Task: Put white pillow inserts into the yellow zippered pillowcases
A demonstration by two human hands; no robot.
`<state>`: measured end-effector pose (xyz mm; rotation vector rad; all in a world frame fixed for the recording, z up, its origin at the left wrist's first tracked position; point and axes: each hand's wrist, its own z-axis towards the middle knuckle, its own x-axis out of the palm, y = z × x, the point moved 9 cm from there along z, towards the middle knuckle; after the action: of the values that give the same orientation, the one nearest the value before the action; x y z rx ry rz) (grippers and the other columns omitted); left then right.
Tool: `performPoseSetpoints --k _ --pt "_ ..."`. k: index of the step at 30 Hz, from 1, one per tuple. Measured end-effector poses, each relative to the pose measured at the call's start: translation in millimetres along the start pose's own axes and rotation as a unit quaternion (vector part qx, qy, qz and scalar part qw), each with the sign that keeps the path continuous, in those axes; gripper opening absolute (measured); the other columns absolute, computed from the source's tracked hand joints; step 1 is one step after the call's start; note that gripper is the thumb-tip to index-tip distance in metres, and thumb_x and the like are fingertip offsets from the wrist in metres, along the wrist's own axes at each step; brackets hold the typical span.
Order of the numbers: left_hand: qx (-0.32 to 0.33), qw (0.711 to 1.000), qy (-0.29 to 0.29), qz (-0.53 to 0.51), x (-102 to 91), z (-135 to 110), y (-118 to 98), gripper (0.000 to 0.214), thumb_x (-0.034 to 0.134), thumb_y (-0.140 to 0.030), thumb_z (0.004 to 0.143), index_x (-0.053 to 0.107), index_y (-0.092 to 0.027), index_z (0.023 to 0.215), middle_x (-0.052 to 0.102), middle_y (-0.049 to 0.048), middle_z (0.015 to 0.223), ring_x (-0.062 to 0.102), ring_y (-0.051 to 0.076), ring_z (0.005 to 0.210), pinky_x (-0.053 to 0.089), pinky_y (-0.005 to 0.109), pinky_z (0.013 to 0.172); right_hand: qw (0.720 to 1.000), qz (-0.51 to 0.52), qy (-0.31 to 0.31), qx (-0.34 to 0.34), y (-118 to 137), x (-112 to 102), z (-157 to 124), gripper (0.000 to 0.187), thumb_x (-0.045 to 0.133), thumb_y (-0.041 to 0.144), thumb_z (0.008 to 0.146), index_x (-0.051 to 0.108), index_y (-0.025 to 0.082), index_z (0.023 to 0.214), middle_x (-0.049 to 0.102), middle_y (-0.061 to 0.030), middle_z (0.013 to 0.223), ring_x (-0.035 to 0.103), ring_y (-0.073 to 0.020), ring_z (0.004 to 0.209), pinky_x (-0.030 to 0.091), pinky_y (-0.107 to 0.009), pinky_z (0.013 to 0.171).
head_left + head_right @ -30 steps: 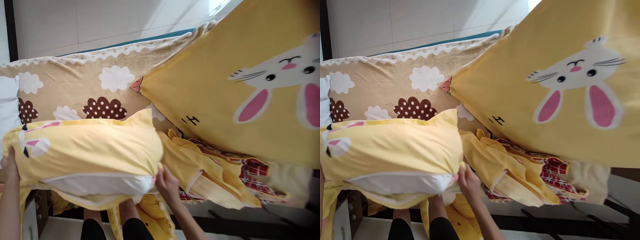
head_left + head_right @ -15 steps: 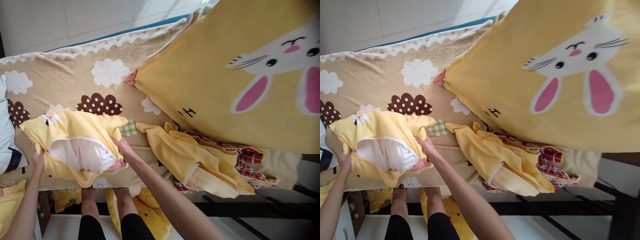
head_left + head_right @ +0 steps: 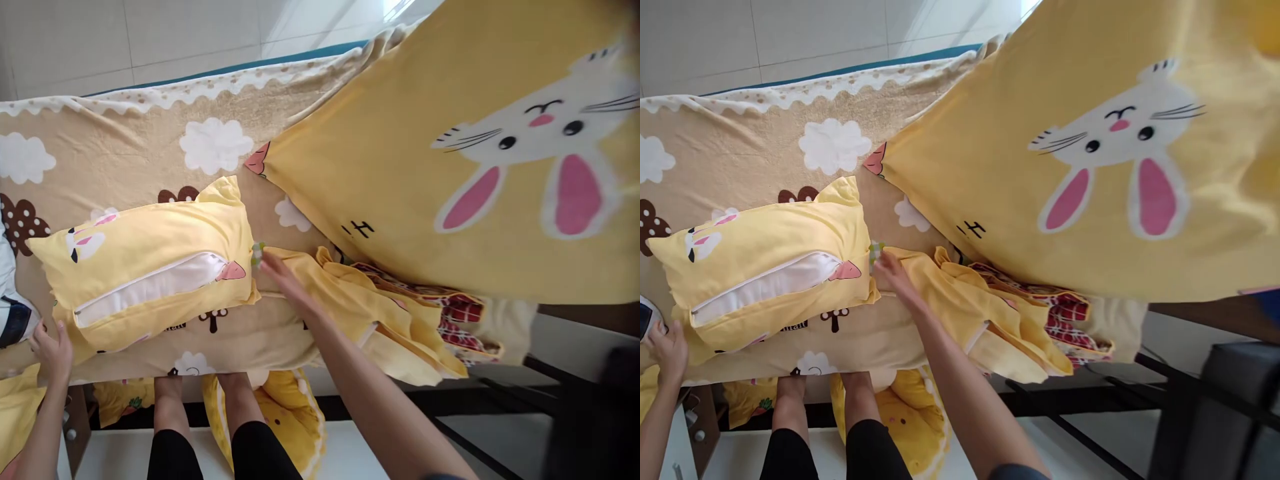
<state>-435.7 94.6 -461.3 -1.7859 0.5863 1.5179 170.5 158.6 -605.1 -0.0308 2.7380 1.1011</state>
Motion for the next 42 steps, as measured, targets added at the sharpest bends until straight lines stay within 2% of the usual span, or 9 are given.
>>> performPoseSetpoints --k 3,7,11,15,18,24,28,33,42 --pt "0.229 0.971 0.032 -0.064 2.7 -50.3 -88.0 0.032 0.05 -0.034 0.089 0.061 -0.014 0.112 0.063 0.0175 0.118 0.055 0.03 0.122 0.04 0.048 0.109 0.999 0.019 0.031 0.033 -36.7 25.7 -20.6 0.075 0.072 0.068 0.065 0.06 0.022 0.124 0.064 -0.0153 0.127 0.061 -0.0294 0.114 0.051 -0.043 0.095" --pt "0.522 0.802 0.239 -0.167 27.4 -159.2 -240.9 0.039 0.043 -0.011 0.092 0.057 -0.018 0.128 0.066 0.0086 0.126 0.054 0.02 0.129 0.043 0.039 0.11 0.996 0.035 0.074 0.029 -37.4 77.5 -34.7 0.072 0.069 0.063 0.07 0.061 0.017 0.124 0.069 -0.0142 0.118 0.066 -0.0282 0.105 0.056 -0.042 0.088" --pt "0.577 0.743 0.29 -0.174 73.0 -189.2 -328.8 0.047 0.042 -0.02 0.097 0.045 -0.01 0.143 0.053 0.0129 0.145 0.04 0.024 0.142 0.036 0.043 0.117 0.997 0.001 0.08 0.005 -20.0 76.2 -39.5 0.056 0.074 0.052 0.067 0.069 0.018 0.112 0.072 -0.011 0.111 0.067 -0.0289 0.103 0.056 -0.041 0.087" --pt "0.45 0.766 0.433 -0.153 144.9 -164.9 -313.8 0.048 0.03 -0.034 0.102 0.051 -0.014 0.14 0.057 0.0108 0.14 0.052 0.022 0.132 0.042 0.04 0.112 0.994 -0.1 -0.043 0.02 -33.2 -5.0 -51.5 0.047 0.065 0.057 0.067 0.068 0.017 0.092 0.072 -0.0138 0.093 0.066 -0.0336 0.09 0.054 -0.048 0.081" --pt "0.436 0.749 0.479 -0.139 162.1 -172.2 -292.5 0.048 0.029 -0.034 0.101 0.051 -0.017 0.14 0.057 0.0108 0.141 0.052 0.021 0.132 0.042 0.04 0.112 0.981 -0.162 -0.107 0.028 -46.7 -40.7 -67.0 0.039 0.061 0.056 0.064 0.062 0.02 0.079 0.066 -0.0128 0.076 0.063 -0.0366 0.084 0.05 -0.055 0.081" --pt "0.538 0.719 0.434 -0.068 154.6 -219.5 -314.3 0.036 0.051 -0.021 0.089 0.061 -0.013 0.122 0.069 0.014 0.115 0.063 0.027 0.11 0.048 0.047 0.099 0.95 -0.241 -0.154 -0.122 16.2 20.4 -81.6 0.054 0.058 0.05 0.077 0.055 0.02 0.123 0.054 -0.0169 0.127 0.05 -0.0328 0.118 0.037 -0.05 0.104" --pt "0.605 0.7 0.375 -0.062 144.7 -223.9 -335.1 0.024 0.043 -0.012 0.087 0.067 -0.013 0.086 0.07 0.0128 0.087 0.067 0.024 0.091 0.053 0.041 0.085 0.902 -0.332 -0.176 -0.214 79.3 66.0 -53.8 0.057 0.055 0.026 0.077 0.051 0.016 0.133 0.054 -0.0175 0.119 0.049 -0.0336 0.114 0.038 -0.051 0.097" --pt "0.665 0.702 0.223 -0.123 109.5 -200.7 -363.2 0.035 0.035 -0.006 0.09 0.069 -0.013 0.094 0.072 0.0108 0.106 0.065 0.022 0.109 0.052 0.038 0.096 0.9 -0.274 -0.249 -0.231 121.1 33.4 -35.0 0.051 0.044 0.01 0.065 0.062 0.016 0.113 0.049 -0.0018 0.071 0.05 -0.0207 0.07 0.042 -0.035 0.073" --pt "0.488 0.755 0.434 0.058 175.2 -177.9 -390.3 0.044 0.039 -0.029 0.099 0.048 -0.024 0.142 0.055 0.006 0.143 0.045 0.028 0.137 0.038 0.044 0.114 0.931 -0.104 -0.249 -0.244 182.9 -2.1 -59.1 0.028 0.048 0.008 0.064 0.066 0.02 0.082 0.026 0.0084 0.055 0.026 -0.0097 0.048 0.024 -0.024 0.049"
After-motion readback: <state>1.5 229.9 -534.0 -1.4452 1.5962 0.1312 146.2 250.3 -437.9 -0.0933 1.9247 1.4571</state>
